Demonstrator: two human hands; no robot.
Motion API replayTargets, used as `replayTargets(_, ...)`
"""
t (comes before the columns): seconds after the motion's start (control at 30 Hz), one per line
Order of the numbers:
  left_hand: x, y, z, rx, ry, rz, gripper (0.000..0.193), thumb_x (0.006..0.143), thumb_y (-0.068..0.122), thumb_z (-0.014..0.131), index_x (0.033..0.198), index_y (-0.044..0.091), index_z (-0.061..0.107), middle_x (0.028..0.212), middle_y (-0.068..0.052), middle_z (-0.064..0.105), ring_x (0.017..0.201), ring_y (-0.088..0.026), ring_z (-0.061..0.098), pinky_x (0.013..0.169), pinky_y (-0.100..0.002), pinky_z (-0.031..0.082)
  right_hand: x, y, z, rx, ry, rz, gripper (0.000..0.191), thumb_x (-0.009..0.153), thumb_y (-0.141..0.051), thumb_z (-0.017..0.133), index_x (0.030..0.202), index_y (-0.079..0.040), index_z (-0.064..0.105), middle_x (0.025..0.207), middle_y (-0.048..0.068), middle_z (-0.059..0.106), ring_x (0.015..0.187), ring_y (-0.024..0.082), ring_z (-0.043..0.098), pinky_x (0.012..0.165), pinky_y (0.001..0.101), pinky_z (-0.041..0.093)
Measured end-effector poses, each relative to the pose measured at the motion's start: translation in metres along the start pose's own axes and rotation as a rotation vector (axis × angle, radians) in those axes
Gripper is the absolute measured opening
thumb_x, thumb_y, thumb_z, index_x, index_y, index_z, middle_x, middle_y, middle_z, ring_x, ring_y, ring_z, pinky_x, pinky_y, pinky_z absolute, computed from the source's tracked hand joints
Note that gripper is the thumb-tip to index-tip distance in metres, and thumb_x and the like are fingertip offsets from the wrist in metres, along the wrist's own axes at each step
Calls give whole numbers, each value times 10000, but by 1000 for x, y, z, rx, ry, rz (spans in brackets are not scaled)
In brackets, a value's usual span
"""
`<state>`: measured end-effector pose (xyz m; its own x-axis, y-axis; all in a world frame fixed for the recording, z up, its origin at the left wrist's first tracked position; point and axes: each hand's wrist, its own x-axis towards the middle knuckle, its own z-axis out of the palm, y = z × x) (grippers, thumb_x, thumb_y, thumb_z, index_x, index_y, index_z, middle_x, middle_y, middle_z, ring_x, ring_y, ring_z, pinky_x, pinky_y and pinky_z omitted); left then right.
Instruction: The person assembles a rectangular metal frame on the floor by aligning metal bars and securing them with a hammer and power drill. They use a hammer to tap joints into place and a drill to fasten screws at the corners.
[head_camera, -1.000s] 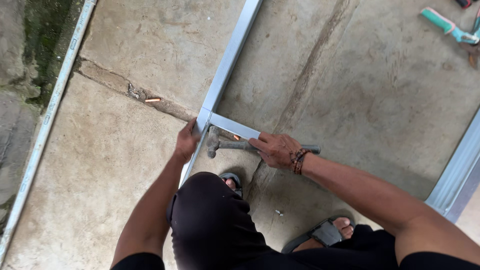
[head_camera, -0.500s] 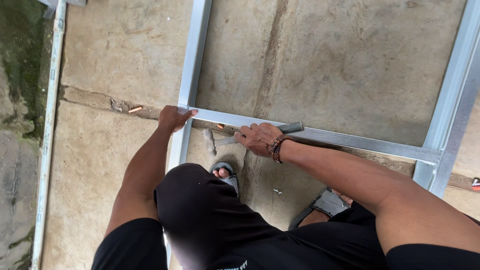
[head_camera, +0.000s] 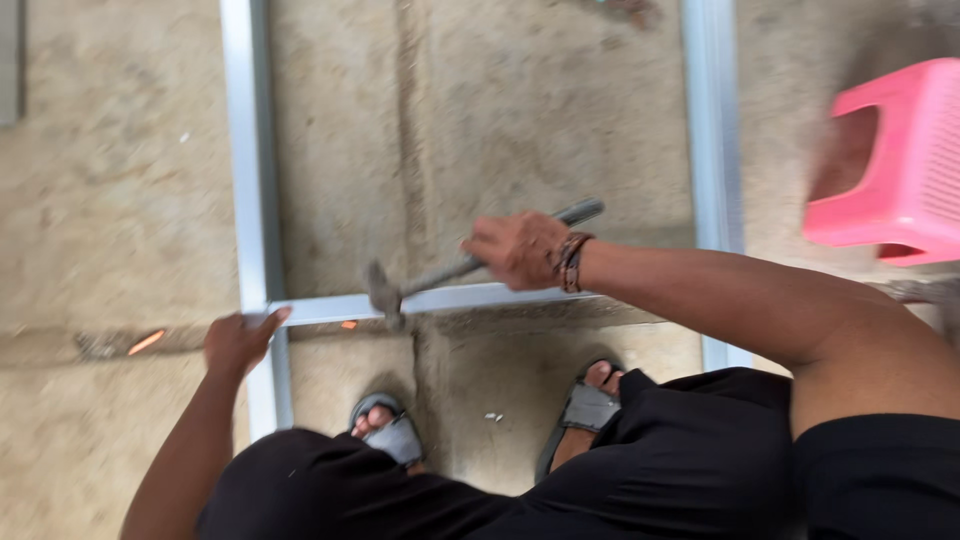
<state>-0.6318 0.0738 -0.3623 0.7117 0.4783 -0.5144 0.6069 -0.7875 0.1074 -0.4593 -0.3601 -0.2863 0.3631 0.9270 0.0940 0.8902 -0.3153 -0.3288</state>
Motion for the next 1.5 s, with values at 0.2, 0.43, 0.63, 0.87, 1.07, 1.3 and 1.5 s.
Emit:
replayTargets(0.2, -13, 15, -3, 3, 14, -37, 1042, 773, 915, 537, 1027, -74, 745, 947, -265, 764, 932, -388, 745, 879, -502, 586, -73, 58, -42, 120, 212, 790, 192, 837, -164, 709, 996, -60, 680, 951, 157, 582, 834, 357, 643, 749, 489, 534)
replayTargets(0.43, -8, 20, 3, -119, -12, -164, 1004, 748, 884, 593, 1075, -54, 738, 1021, -252, 740, 983, -394, 757, 938, -502, 575, -132, 126, -36, 112, 384, 1226, 254, 796, -203, 702, 942, 2, 668, 1017, 235, 602, 960, 398, 613, 865, 487, 520)
replayTargets(0.63, -2, 30, -2, -209, 3, -166, 975, 717, 787, 701, 1208, -54, 761, 1089, -282, 796, 1055, -396, 757, 1017, -479, 553, -99, 154, -17, 146, 348, 1204, 499, 777, -185, 729, 1215, 45, 662, 1119, 259, 581, 967, 402, 611, 860, 495, 519)
replayTargets(0.87, 16, 50, 3, -343, 76, -156, 803, 773, 569, 779, 1240, -79, 698, 1124, -284, 754, 1056, -402, 735, 992, -493, 550, -45, 202, -48, 322, 493, 963, 470, 931, -192, 692, 1391, -114, 640, 1313, 149, 663, 1205, 313, 630, 1042, 440, 493)
replayTargets(1.07, 46, 43, 28, -557, 197, -86, 681, 836, 379, 842, 1268, -106, 637, 1156, -285, 716, 1046, -406, 717, 962, -502, 551, -175, 162, -44, 56, 641, 1237, 661, 893, -328, 775, 1425, -12, 542, 1412, 234, 569, 1304, 374, 546, 1062, 478, 458)
replayTargets(1.3, 56, 55, 34, -446, 307, -107, 458, 888, 310, 783, 1191, -18, 681, 1085, -246, 728, 946, -369, 745, 871, -445, 587, -322, 47, 16, 220, 196, 1783, 1064, 787, -667, 716, 1583, -66, 345, 1397, 256, 548, 1244, 406, 575, 931, 539, 515)
replayTargets(1.5, 53, 55, 34, -432, 268, -162, 424, 900, 324, 746, 1195, 25, 688, 1022, -220, 727, 895, -342, 744, 839, -430, 597, -321, 35, 30, 233, 134, 1794, 803, 789, -637, 723, 1378, -113, 566, 920, 140, 758, 859, 316, 748, 785, 413, 617)
